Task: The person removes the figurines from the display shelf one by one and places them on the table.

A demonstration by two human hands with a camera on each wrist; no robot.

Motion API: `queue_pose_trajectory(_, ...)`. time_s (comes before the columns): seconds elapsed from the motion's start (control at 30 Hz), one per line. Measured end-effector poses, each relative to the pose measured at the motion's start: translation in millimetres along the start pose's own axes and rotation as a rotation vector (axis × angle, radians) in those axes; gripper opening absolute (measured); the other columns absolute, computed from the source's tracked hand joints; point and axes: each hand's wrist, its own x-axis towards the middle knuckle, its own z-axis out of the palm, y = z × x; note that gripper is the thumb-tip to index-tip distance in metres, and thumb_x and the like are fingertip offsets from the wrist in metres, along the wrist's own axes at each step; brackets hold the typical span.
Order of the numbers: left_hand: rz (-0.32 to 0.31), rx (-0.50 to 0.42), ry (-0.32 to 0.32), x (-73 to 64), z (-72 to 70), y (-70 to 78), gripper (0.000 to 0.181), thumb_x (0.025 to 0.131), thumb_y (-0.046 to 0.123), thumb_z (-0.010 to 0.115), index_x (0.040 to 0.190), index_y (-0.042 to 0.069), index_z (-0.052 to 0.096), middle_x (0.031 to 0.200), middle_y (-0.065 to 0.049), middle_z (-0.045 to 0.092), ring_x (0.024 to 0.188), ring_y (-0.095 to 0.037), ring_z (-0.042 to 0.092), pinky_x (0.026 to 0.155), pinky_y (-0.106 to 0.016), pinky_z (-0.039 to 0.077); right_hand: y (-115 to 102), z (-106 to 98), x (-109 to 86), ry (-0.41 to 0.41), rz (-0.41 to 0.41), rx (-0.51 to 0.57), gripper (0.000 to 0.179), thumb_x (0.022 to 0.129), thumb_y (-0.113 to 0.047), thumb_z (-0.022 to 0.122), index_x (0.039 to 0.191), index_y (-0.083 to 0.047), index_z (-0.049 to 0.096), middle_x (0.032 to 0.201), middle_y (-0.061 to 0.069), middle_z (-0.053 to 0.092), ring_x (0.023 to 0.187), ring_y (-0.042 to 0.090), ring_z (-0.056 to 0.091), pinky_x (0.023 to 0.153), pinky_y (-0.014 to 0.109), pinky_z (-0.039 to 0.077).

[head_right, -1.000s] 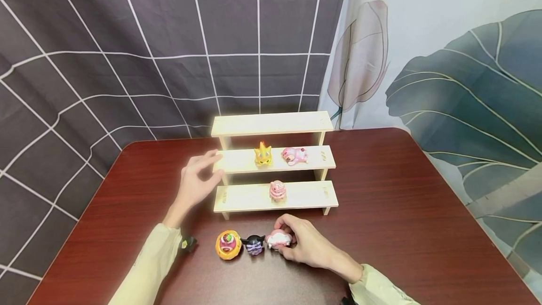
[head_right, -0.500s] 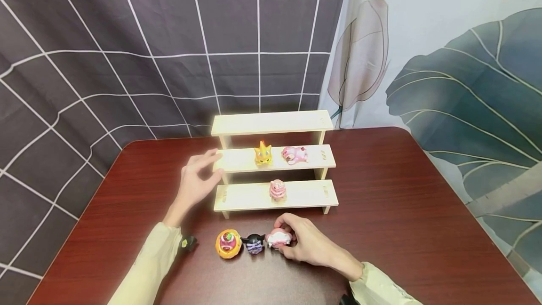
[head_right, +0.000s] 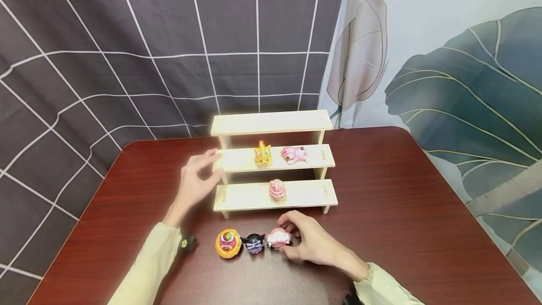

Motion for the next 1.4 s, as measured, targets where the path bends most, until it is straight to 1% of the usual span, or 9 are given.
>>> queue_pose_trajectory(0.2, -0.008, 0.004, -0.004, -0.3, 0.2, 0.0, 0.039, 0.081, 0.017, 0.078, 0.119, 0.008, 0.075, 0.131, -0.011, 0.065, 0.107, -0.030, 0.054, 0.088, -0.055, 0.035, -0.6, -5.4, -1.4, 0.027, 0.009, -0.002, 0.043, 0.078, -0.010, 0.084, 0.113, -0.005, 0.060, 0.099, 0.000, 0.065, 0.082, 0.014, 0.063, 0.067, 0.030, 0.053)
queue_pose_trajectory(0.33, -0.007, 0.004, -0.004, -0.2, 0.2, -0.2, 0.039, 0.081, 0.017, 0.078, 0.119, 0.008, 0.075, 0.131, -0.011, 0.065, 0.107, -0.030, 0.054, 0.088, -0.055, 0.035, 1.1, -10.4, -3.5, 0.052, 0.001, -0.013, 0.043, 0.077, -0.007, 0.084, 0.113, -0.004, 0.060, 0.098, 0.005, 0.065, 0.082, 0.020, 0.065, 0.067, 0.031, 0.053)
queue_pose_trajectory(0.43, -0.004, 0.004, -0.002, -0.2, 0.2, -0.1, 0.039, 0.081, 0.017, 0.079, 0.119, 0.007, 0.075, 0.130, -0.011, 0.065, 0.107, -0.030, 0.054, 0.088, -0.055, 0.035, 2.2, -14.7, -4.8, 0.063, 0.006, -0.016, 0.042, 0.077, -0.004, 0.083, 0.113, -0.003, 0.060, 0.097, 0.006, 0.066, 0.082, 0.022, 0.065, 0.069, 0.031, 0.054)
queue_pose_trajectory(0.63, 0.002, 0.005, 0.002, -0.3, 0.2, -0.2, 0.039, 0.081, 0.017, 0.079, 0.118, 0.007, 0.075, 0.130, -0.012, 0.065, 0.107, -0.030, 0.054, 0.088, -0.055, 0.035, 1.0, -25.3, -5.5, 0.067, 0.033, -0.011, 0.037, 0.079, -0.002, 0.081, 0.111, -0.004, 0.062, 0.095, 0.006, 0.066, 0.080, 0.021, 0.065, 0.065, 0.031, 0.053)
queue_pose_trajectory(0.77, 0.006, 0.001, 0.004, -0.4, 0.3, -0.7, 0.039, 0.081, 0.017, 0.079, 0.118, 0.007, 0.075, 0.129, -0.015, 0.065, 0.107, -0.031, 0.054, 0.088, -0.056, 0.035, -0.2, -31.6, -4.8, 0.072, 0.026, -0.007, 0.032, 0.080, -0.001, 0.081, 0.107, -0.005, 0.063, 0.092, 0.005, 0.066, 0.077, 0.016, 0.065, 0.062, 0.031, 0.053)
queue_pose_trajectory(0.93, 0.007, 0.001, 0.005, -0.4, 0.1, -1.1, 0.039, 0.081, 0.017, 0.079, 0.119, 0.007, 0.075, 0.129, -0.013, 0.065, 0.107, -0.031, 0.055, 0.088, -0.055, 0.035, -1.7, -38.5, -1.7, 0.102, -0.002, -0.010, 0.031, 0.079, 0.003, 0.080, 0.103, -0.009, 0.065, 0.091, 0.002, 0.067, 0.077, 0.012, 0.064, 0.062, 0.029, 0.051)
queue_pose_trajectory(1.03, 0.002, 0.002, 0.005, -0.5, -0.1, -1.3, 0.039, 0.081, 0.017, 0.079, 0.119, 0.008, 0.075, 0.130, -0.010, 0.065, 0.107, -0.030, 0.055, 0.088, -0.054, 0.035, -3.2, -44.1, 0.9, 0.122, -0.002, -0.018, 0.030, 0.079, 0.005, 0.079, 0.101, -0.011, 0.066, 0.090, -0.003, 0.067, 0.078, 0.010, 0.065, 0.064, 0.029, 0.051)
queue_pose_trajectory(1.17, -0.003, 0.001, 0.002, -0.2, 0.0, -1.4, 0.039, 0.081, 0.017, 0.079, 0.119, 0.008, 0.075, 0.130, -0.011, 0.065, 0.108, -0.029, 0.054, 0.088, -0.055, 0.035, -3.0, -51.2, 3.9, 0.152, 0.001, -0.032, 0.031, 0.078, 0.007, 0.078, 0.101, -0.011, 0.067, 0.089, -0.006, 0.067, 0.076, 0.010, 0.065, 0.062, 0.028, 0.051)
queue_pose_trajectory(1.4, -0.002, -0.005, 0.002, 0.0, 0.2, -1.5, 0.039, 0.081, 0.017, 0.079, 0.119, 0.008, 0.075, 0.130, -0.010, 0.065, 0.107, -0.030, 0.054, 0.089, -0.055, 0.035, -4.2, -62.5, 10.6, 0.213, 0.007, -0.005, 0.034, 0.077, 0.013, 0.075, 0.104, -0.007, 0.067, 0.088, 0.006, 0.068, 0.075, 0.013, 0.066, 0.060, 0.026, 0.053)
